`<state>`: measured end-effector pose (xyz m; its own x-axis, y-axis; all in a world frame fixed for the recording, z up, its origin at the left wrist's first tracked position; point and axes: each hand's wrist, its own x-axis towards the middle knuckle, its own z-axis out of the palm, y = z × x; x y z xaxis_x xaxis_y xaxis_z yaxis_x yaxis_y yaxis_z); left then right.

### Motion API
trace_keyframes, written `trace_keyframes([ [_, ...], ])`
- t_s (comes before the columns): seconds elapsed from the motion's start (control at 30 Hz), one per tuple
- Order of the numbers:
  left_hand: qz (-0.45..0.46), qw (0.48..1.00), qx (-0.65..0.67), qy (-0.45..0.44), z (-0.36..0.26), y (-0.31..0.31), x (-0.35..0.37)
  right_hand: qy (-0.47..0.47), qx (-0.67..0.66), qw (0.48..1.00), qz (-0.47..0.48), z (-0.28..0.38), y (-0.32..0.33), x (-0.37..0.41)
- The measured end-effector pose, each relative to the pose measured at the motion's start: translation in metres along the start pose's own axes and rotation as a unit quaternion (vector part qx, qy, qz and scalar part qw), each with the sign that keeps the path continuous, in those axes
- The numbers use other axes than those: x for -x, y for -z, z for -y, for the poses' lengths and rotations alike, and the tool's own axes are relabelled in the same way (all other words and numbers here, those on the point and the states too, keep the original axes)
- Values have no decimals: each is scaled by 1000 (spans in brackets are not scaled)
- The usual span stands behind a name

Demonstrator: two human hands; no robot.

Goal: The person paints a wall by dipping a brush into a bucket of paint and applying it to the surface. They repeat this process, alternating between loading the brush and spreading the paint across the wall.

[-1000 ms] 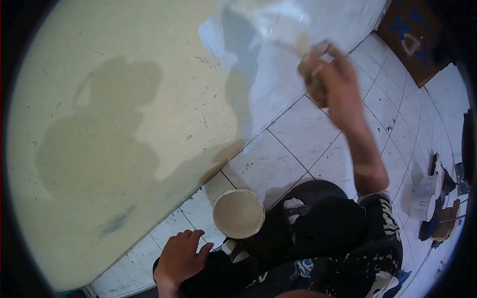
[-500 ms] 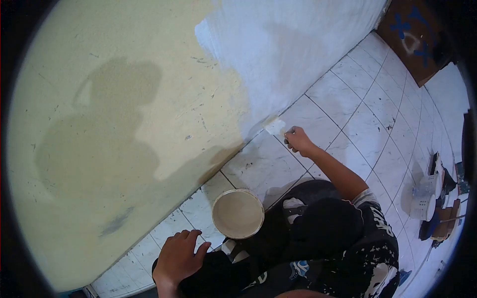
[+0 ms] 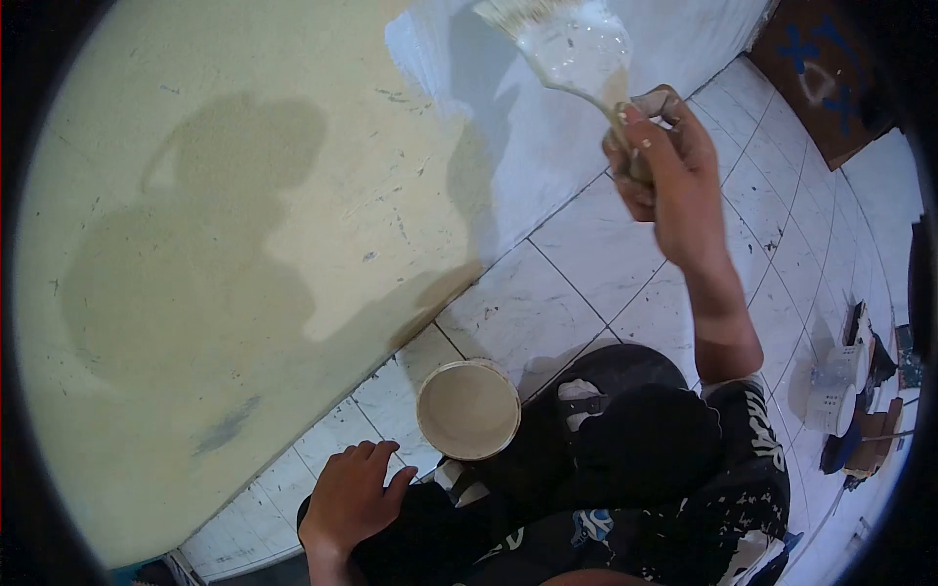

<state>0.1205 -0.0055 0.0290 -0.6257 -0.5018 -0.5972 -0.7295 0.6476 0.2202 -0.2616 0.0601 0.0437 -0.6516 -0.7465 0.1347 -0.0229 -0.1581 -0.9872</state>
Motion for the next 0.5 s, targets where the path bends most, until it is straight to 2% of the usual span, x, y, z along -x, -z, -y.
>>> trace_keyframes([
  [0.03, 0, 1000, 0, 2, 0, 0, 1, 44, -58, 997, -4, -7, -10, 0],
  [0.1, -4, 1000, 5, 2, 0, 0, 2, 0, -41, 999, -23, -49, -32, -1],
  [0.13, -4, 1000, 6, 4, 0, 0, 3, -60, -92, 993, 47, -81, -33, -2],
  [0.2, -8, 1000, 9, 3, 2, -1, 4, -55, -73, 995, 39, -161, -39, 5],
  [0.27, -8, 1000, 9, 8, 3, -2, 5, -188, -68, 979, 50, -188, -33, 30],
  [0.33, -5, 1000, 6, 8, 3, -2, 6, -265, 5, 963, 40, -232, -20, 46],
  [0.37, 0, 1000, 4, 13, 3, -1, 6, -262, 5, 964, 39, -251, -13, 54],
  [0.43, 1, 1000, 1, 16, 2, -1, 6, -375, 41, 926, 23, -271, -7, 63],
  [0.5, -17, 1000, -1, -5, 2, -2, 8, -376, 55, 925, 25, -266, -8, 63],
])
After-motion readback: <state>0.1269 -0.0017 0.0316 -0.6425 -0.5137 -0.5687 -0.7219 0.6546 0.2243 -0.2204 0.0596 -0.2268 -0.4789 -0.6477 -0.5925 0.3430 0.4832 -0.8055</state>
